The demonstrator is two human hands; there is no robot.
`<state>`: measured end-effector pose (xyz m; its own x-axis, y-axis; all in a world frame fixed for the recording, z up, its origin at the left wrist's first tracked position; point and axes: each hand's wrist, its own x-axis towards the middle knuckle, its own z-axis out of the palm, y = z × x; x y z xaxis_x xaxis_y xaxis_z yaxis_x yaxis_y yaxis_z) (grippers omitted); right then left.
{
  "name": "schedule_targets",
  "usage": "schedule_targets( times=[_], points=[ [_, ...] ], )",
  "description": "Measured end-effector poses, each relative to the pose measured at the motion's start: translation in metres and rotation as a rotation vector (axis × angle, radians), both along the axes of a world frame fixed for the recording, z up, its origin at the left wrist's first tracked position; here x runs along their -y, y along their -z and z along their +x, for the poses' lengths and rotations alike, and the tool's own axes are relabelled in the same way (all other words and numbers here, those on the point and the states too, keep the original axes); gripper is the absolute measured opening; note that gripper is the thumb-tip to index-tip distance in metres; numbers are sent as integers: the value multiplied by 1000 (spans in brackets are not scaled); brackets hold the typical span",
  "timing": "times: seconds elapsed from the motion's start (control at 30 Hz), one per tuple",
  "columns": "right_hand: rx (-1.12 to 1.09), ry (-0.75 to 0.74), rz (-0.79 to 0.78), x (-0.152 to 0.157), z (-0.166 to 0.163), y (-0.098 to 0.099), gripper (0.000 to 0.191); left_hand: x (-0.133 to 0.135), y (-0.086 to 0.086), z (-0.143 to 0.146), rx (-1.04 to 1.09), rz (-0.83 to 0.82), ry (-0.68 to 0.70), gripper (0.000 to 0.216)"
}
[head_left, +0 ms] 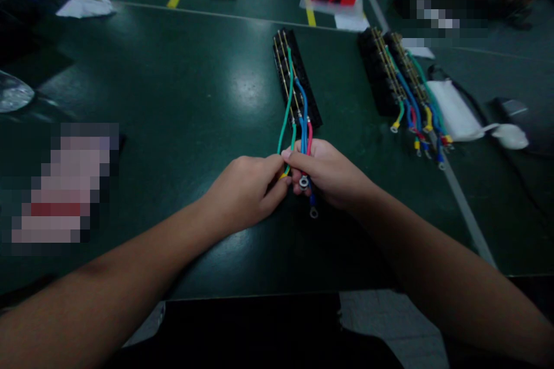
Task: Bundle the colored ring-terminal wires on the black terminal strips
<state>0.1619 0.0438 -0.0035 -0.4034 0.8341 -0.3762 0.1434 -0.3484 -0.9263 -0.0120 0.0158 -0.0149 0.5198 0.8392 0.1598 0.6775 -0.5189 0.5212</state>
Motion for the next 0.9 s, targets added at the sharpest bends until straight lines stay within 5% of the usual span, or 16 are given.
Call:
schedule_targets(
  times=[0.9],
  points=[
    [10, 13, -18, 0, -1, 0, 33, -1, -1, 0, -15, 3, 27, 12]
  ],
)
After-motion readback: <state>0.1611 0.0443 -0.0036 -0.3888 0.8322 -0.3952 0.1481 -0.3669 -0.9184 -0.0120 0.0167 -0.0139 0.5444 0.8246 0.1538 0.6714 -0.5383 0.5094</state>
